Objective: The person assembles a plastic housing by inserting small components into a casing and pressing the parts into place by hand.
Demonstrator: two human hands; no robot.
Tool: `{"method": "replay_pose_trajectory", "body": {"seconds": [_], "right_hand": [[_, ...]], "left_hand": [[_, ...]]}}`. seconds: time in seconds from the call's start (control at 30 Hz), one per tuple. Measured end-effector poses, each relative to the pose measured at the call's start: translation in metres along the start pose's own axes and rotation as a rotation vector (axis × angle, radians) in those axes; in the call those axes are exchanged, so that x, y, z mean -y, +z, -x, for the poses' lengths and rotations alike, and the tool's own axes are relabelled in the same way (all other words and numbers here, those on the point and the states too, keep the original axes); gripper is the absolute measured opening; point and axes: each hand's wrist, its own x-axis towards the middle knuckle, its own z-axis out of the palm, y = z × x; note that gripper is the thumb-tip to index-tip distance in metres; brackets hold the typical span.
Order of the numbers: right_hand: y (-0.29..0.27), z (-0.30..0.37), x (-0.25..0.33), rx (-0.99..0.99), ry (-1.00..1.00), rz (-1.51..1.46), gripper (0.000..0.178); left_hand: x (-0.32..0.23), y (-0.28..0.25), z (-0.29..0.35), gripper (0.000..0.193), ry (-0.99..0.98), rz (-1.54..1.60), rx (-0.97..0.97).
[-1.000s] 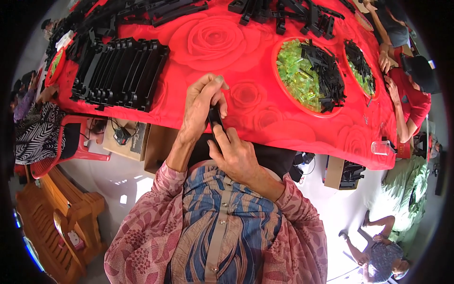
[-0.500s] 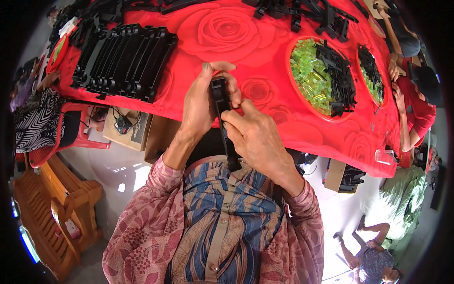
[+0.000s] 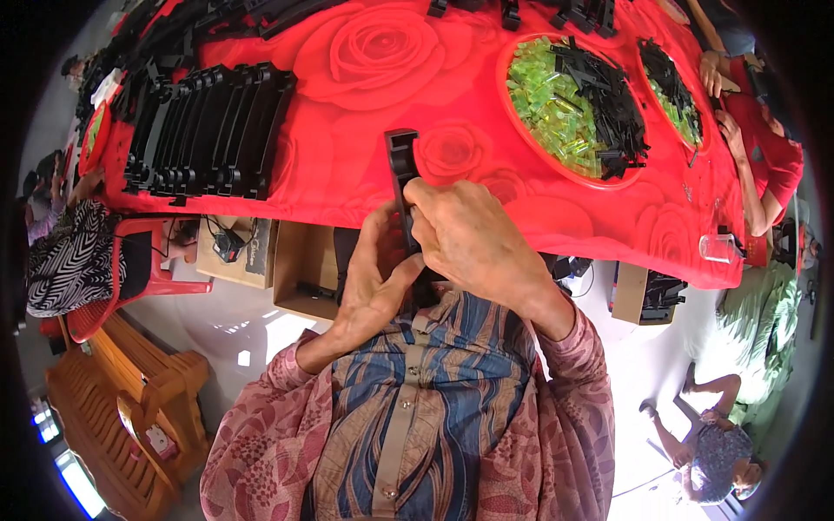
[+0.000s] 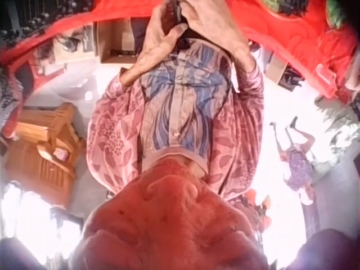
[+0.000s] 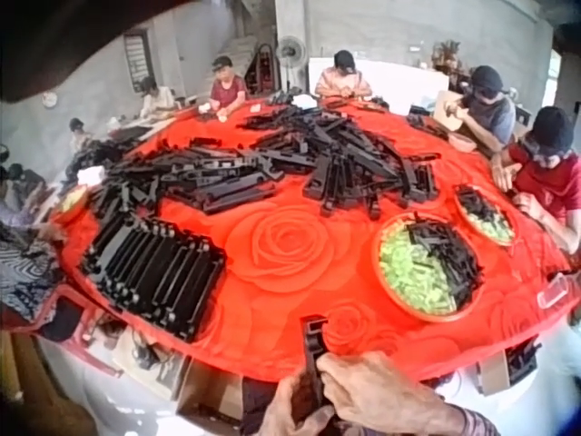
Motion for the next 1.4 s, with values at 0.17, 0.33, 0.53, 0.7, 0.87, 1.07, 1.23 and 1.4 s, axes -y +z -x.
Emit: {"method": "replay_pose_trajectory", "body": {"seconds": [0.17,0.33,0.53,0.7,0.87,1.07,1.23,1.4], "right_hand": [[0.000,0.006,-0.006,-0.098,-0.048,0.099,0.007],[0.002,0.013,-0.014,-0.142,0.049,-0.060,0.008],[-0.001,0.016,-0.017,-0.034,0.090,0.057,0.011],[-0.009,0.017,0.001,0.036,0.076,0.209,0.019],[0.002,0.024,-0.007,0.005,0.032,0.202,0.024],[0.012,0.023,-0.016,0.046,0.140,0.092,0.028],[0.011,0.017,-0.012,0.049,0.173,-0.025,0.015],[0.014,0.016,-0.019,0.011,0.137,-0.032,0.012]], "left_hand": [[0.018,0.009,-0.010,0.046,0.065,-0.081,-0.092],[0.007,0.012,-0.019,0.040,-0.016,-0.154,-0.102],[0.019,0.012,-0.024,0.033,0.166,-0.261,-0.137],[0.021,0.007,-0.026,0.026,0.279,-0.310,-0.139],[0.017,0.005,-0.026,0.023,0.246,-0.287,-0.116],[0.024,0.005,-0.025,0.022,0.277,-0.269,-0.134],[0.029,0.007,-0.027,0.022,0.228,-0.268,-0.164],[0.030,0.009,-0.029,0.019,0.202,-0.261,-0.151]]}}
